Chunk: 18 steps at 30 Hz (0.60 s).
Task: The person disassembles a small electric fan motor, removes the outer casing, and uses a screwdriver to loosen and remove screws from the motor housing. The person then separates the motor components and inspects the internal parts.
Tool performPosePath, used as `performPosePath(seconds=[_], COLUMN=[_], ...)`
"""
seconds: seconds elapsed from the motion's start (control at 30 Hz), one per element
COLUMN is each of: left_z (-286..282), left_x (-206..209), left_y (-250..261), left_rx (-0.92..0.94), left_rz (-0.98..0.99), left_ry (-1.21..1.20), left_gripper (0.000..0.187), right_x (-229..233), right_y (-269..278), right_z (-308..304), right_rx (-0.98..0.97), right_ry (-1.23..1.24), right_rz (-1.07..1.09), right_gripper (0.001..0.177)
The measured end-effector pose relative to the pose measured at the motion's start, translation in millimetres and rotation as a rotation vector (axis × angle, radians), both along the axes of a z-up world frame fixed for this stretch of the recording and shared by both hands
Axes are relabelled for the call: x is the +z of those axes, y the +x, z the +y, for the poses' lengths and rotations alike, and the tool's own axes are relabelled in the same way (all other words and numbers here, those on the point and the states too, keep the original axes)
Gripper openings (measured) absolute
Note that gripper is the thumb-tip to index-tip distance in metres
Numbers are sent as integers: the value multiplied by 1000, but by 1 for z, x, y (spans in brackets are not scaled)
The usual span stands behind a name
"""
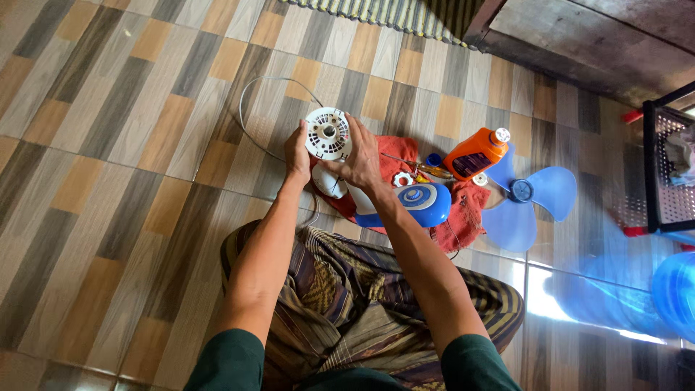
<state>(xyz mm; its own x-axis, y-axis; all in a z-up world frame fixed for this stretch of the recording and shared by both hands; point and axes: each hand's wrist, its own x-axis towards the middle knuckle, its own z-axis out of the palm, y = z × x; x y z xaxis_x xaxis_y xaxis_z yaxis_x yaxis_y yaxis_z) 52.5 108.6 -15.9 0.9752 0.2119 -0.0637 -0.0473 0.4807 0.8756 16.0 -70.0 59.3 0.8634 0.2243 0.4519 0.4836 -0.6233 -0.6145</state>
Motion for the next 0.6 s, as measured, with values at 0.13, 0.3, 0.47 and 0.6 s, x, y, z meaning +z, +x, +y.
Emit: performPosePath(seconds=[0.13, 0.3, 0.47, 0.6], left_z=[1, 0, -1, -4], left_x=[2, 10, 21, 28], left_y=[0, -1, -9, -10], left_rx=[-4, -11, -55, -16], left_rz=[86, 109, 58, 27], left_ry=[-25, -15, 30, 94], left_gripper=[70, 82, 83, 77], right_x=[6, 13, 23, 21], right_y=[0, -6, -13, -7], right_z=[-3, -6, -14, -24], right_rx=[13, 18, 43, -94], right_ry=[31, 68, 143, 310], right_rz=[-30, -33, -80, -13], right_gripper=[119, 123, 128, 133])
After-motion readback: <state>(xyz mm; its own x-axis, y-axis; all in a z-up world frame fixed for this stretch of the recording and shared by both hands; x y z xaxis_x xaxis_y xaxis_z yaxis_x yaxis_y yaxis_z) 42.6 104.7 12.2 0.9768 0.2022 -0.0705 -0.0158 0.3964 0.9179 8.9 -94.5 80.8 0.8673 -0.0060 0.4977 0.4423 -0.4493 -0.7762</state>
